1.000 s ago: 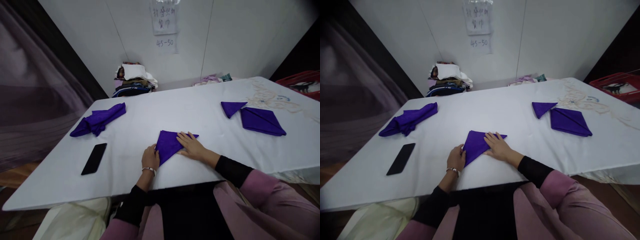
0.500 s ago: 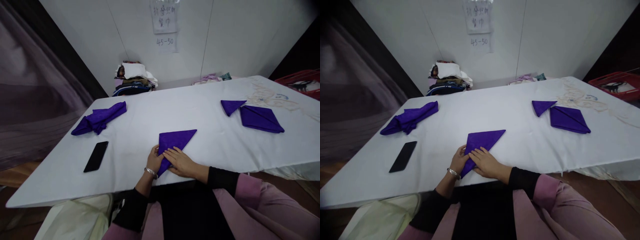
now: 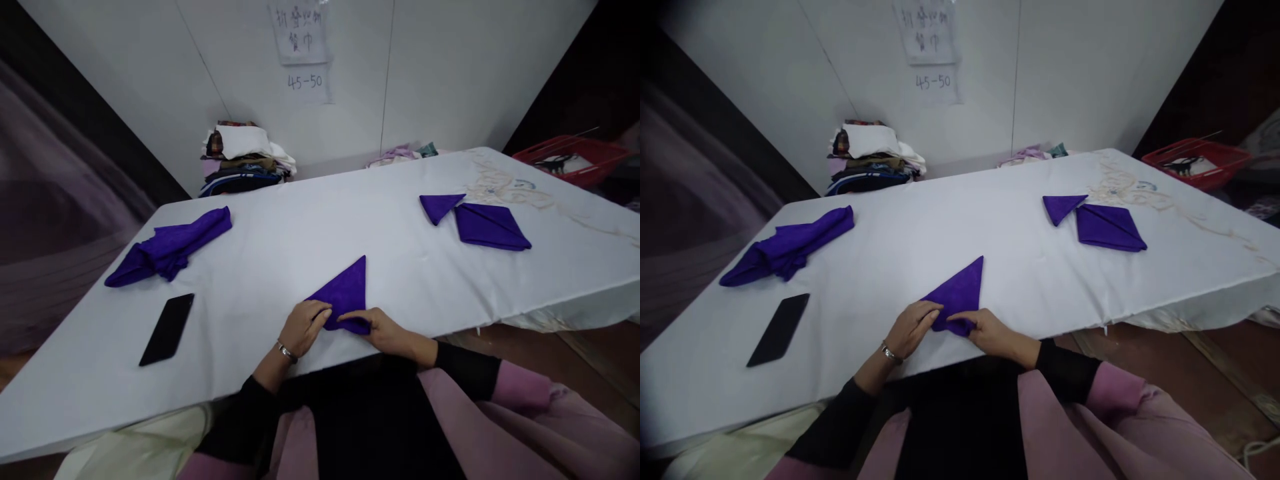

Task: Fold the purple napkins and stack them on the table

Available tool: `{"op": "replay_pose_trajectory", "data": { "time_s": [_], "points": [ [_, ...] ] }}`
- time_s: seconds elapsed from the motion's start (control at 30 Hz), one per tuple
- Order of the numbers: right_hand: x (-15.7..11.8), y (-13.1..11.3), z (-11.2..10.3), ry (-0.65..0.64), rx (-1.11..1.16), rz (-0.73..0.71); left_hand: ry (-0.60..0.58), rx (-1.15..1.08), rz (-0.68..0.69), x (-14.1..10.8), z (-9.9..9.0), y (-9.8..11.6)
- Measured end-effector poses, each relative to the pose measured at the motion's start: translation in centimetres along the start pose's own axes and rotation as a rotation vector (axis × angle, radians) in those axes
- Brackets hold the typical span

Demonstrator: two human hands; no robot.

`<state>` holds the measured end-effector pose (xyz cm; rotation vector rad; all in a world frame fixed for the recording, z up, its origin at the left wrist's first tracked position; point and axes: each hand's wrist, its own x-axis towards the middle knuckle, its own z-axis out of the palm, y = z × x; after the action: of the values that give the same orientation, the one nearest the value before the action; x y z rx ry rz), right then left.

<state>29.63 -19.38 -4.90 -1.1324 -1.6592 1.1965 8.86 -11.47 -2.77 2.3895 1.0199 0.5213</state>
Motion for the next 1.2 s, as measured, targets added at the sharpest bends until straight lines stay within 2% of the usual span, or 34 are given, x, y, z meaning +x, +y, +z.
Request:
{"op": "replay_pose_trajectory", "data": {
  "time_s": [0.07,0.17,0.23,0.33,0.5,0.67,0.77,0.9,1.03,1.2],
  "points": [
    [0.7,-0.3,-0.8,0.059,0.165,0.14,-0.043,-0.028,-0.017,0.3,0.1,-0.7],
    [2.1,0.2,-2.4,0.145,0.414,0.312,0.009,-0.024,-0.069,0.4,0.4,-1.5],
    [3.3,1.0,-3.5,0.189,0.515,0.367,0.05,-0.01,-0.099,0.6,0.8,-1.9],
    [5.1,2.0,-5.1,0.236,0.524,0.414,0.119,0.007,-0.176,1.2,1.5,-2.2],
    [6.8,2.7,-6.6,0.312,0.374,0.484,0.15,0.041,-0.223,2.1,2.3,-2.6],
    [7.2,3.3,-6.9,0.284,0.207,0.494,0.147,0.088,-0.232,2.5,2.3,-2.7],
    [7.4,3.7,-7.2,0.273,0.058,0.46,0.116,0.083,-0.238,2.7,2.2,-2.6],
    [7.6,3.5,-7.9,0.278,-0.25,0.403,0.094,0.081,-0.262,2.9,2.0,-2.5],
    [7.6,2.7,-8.2,0.285,-0.496,0.371,0.127,0.14,-0.312,3.0,2.3,-2.4],
    [7.4,2.3,-8.1,0.283,-0.646,0.363,0.194,0.214,-0.327,3.0,3.0,-2.6]
  ]
}}
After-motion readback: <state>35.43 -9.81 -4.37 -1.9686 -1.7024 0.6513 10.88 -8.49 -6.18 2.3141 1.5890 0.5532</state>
